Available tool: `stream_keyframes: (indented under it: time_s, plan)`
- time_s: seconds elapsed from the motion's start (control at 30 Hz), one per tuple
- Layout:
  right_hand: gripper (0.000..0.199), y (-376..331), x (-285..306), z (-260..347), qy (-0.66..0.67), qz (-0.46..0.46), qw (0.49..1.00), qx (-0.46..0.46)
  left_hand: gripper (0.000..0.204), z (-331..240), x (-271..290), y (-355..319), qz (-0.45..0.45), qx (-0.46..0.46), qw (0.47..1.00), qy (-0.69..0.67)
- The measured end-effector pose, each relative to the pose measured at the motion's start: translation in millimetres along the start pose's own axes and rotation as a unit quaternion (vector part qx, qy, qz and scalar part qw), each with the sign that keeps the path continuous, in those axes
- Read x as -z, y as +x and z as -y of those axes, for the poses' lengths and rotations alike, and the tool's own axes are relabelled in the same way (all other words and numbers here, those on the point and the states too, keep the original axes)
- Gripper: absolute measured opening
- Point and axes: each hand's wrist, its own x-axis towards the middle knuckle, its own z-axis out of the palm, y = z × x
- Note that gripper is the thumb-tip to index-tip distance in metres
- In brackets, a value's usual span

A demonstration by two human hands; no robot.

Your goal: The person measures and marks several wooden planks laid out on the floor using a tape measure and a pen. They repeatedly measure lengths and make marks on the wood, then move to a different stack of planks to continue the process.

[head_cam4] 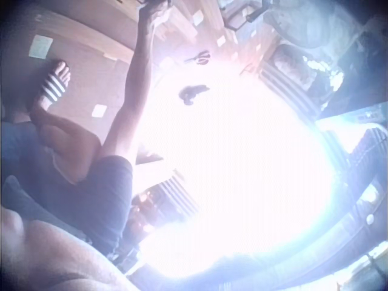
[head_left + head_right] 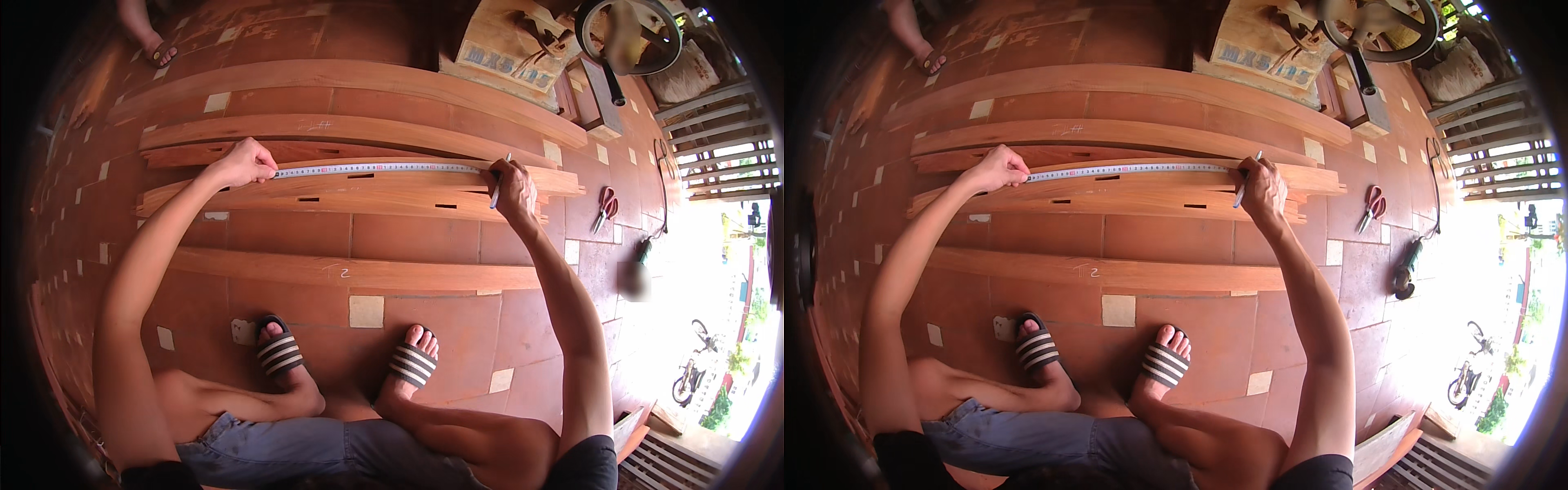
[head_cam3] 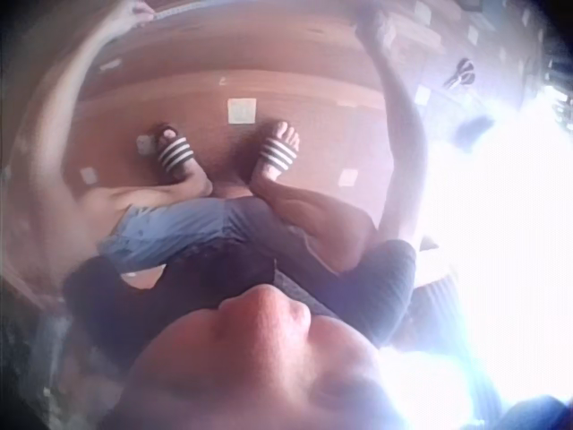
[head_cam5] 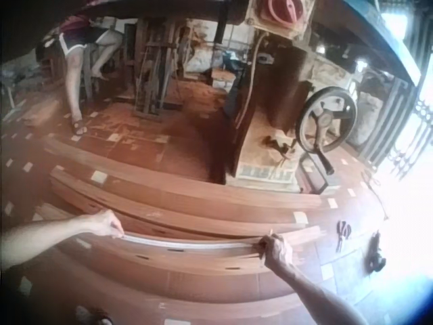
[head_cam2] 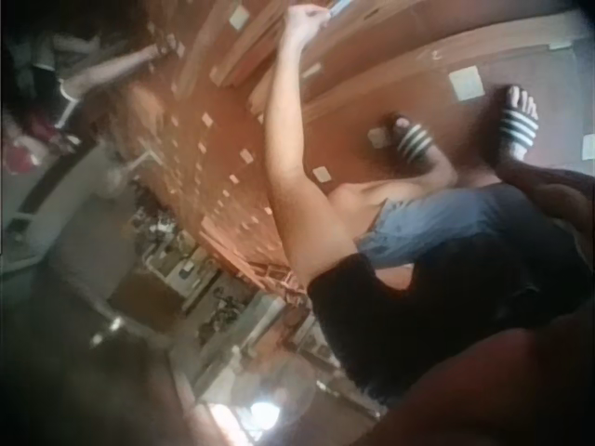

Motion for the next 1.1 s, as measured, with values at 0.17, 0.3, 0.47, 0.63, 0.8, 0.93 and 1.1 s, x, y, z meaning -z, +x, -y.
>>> stream_keyframes:
  time_s: [0.17,0.3,0.47,0.63,0.8,0.93,1.1]
  plan:
    - [0.023,-0.9,-4.7,4.4,0.005,-0.002,1.0,-0.004,0.013,2.2,2.1,-3.3,-0.005,0.013,1.0,0.01]
    - [0.023,-0.6,-6.3,1.4,-0.001,-0.008,1.0,-0.002,0.012,5.6,1.3,-2.9,-0.002,-0.002,1.0,0.007]
    - [0.022,-1.9,-6.2,1.5,-0.004,-0.006,1.0,-0.011,0.014,6.5,0.2,-1.6,-0.005,0.008,1.0,0.01]
    - [0.019,-3.2,5.6,17.7,0.028,0.022,0.999,-0.005,0.013,1.7,-1.1,-9.0,-0.019,-0.049,0.997,0.054]
    - [0.024,-37.4,5.0,94.6,0.143,0.129,0.98,0.048,0.012,-62.1,-38.9,-34.7,0.029,-0.144,0.985,-0.091]
    - [0.023,-72.9,-18.9,160.1,0.268,0.248,0.931,0.02,0.033,-99.4,-72.1,-42.8,0.101,-0.192,0.967,-0.13]
    - [0.016,-97.1,-32.3,174.1,0.257,0.332,0.908,0.013,0.078,-70.2,-63.3,-29.1,-0.096,-0.215,0.947,0.218]
